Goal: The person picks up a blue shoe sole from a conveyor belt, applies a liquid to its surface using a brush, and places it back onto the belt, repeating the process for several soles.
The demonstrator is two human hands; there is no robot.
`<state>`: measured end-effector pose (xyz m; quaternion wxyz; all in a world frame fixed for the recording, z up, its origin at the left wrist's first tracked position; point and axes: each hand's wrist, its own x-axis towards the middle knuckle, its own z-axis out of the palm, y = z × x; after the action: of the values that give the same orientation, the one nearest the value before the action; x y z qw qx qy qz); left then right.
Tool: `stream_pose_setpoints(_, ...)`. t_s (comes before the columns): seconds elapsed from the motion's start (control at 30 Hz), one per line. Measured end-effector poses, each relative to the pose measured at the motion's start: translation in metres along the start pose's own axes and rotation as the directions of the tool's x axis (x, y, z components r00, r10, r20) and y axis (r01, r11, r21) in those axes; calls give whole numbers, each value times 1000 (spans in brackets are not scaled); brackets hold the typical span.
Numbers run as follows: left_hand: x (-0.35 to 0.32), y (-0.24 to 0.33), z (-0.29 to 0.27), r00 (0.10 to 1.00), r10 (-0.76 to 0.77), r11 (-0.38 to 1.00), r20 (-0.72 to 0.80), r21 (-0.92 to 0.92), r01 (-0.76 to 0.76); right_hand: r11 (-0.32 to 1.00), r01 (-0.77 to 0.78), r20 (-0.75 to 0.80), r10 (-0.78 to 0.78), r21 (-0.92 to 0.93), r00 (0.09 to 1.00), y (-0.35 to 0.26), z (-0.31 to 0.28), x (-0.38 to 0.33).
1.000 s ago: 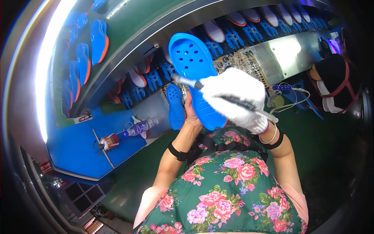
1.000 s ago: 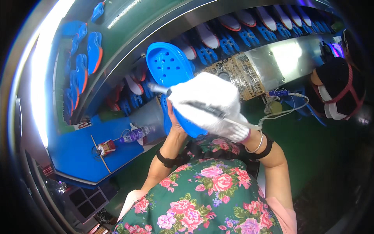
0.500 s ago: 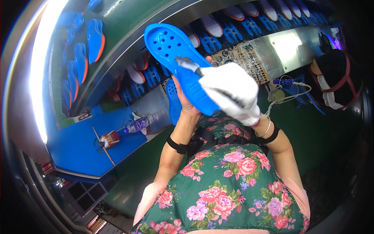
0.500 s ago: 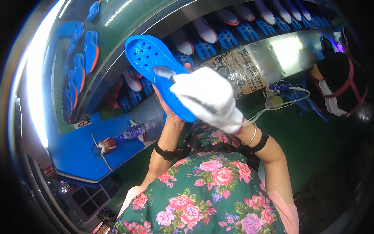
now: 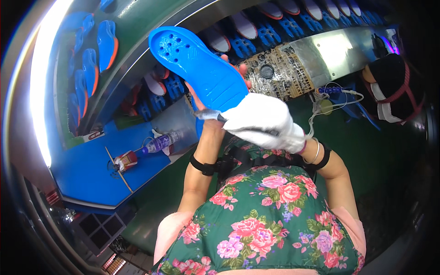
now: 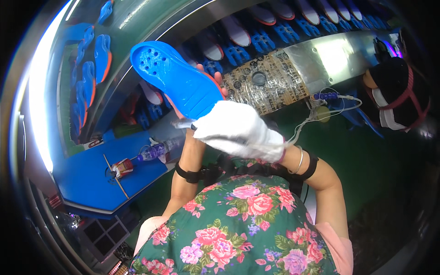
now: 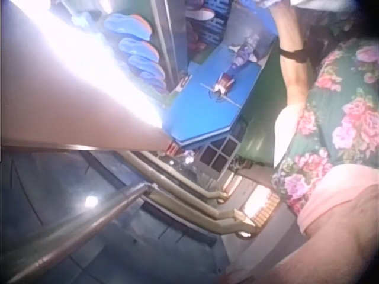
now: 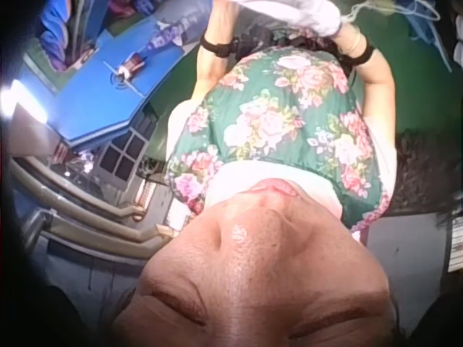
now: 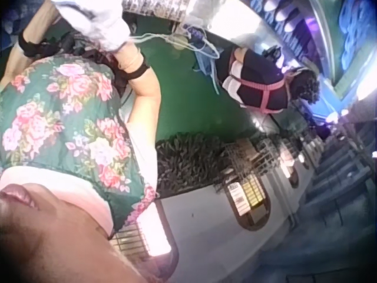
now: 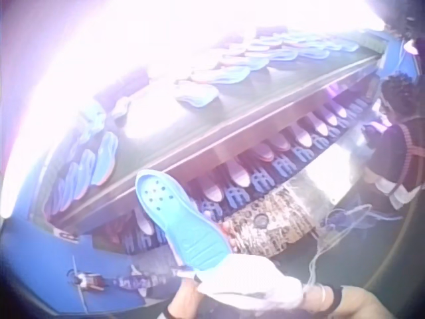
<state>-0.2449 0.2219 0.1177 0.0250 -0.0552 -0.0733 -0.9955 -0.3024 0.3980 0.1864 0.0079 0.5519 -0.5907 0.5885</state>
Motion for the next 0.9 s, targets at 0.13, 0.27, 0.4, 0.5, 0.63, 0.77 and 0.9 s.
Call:
stream_pose_setpoints(0.13, 5, -3, 23, 991, 54, 998, -120, 23, -52, 997, -23, -73, 18, -69, 997, 9, -5, 0)
stream_pose_setpoints(0.27, 2, 12, 2, 999, -46, 995, -24, 92, 48, 987, 96, 92, -85, -127, 992, -1, 8, -15)
stream_pose_setpoints(0.4, 0, 8, 5, 999, -4, 998, -43, 62, 7, 988, -127, -25, 129, 83, 991, -5, -1, -10)
stream_pose_setpoints(0.5, -3, 19, 3, 988, -129, 988, -85, 69, 135, 995, -15, -30, 12, -94, 999, 4, -5, -11)
stream_pose_setpoints(0.63, -2, 24, -5, 991, -124, 991, -43, 41, 126, 1000, -7, 75, 6, 10, 997, -16, 7, -24)
stream_pose_setpoints(0.77, -7, 31, -7, 937, -332, 943, 105, 7, 333, 929, -238, 1, 248, 284, 969, -9, 5, -22)
stream_pose_setpoints(0.9, -4, 32, 0, 962, -269, 954, -36, 129, 272, 996, 33, 90, -26, -78, 996, -15, 7, -27)
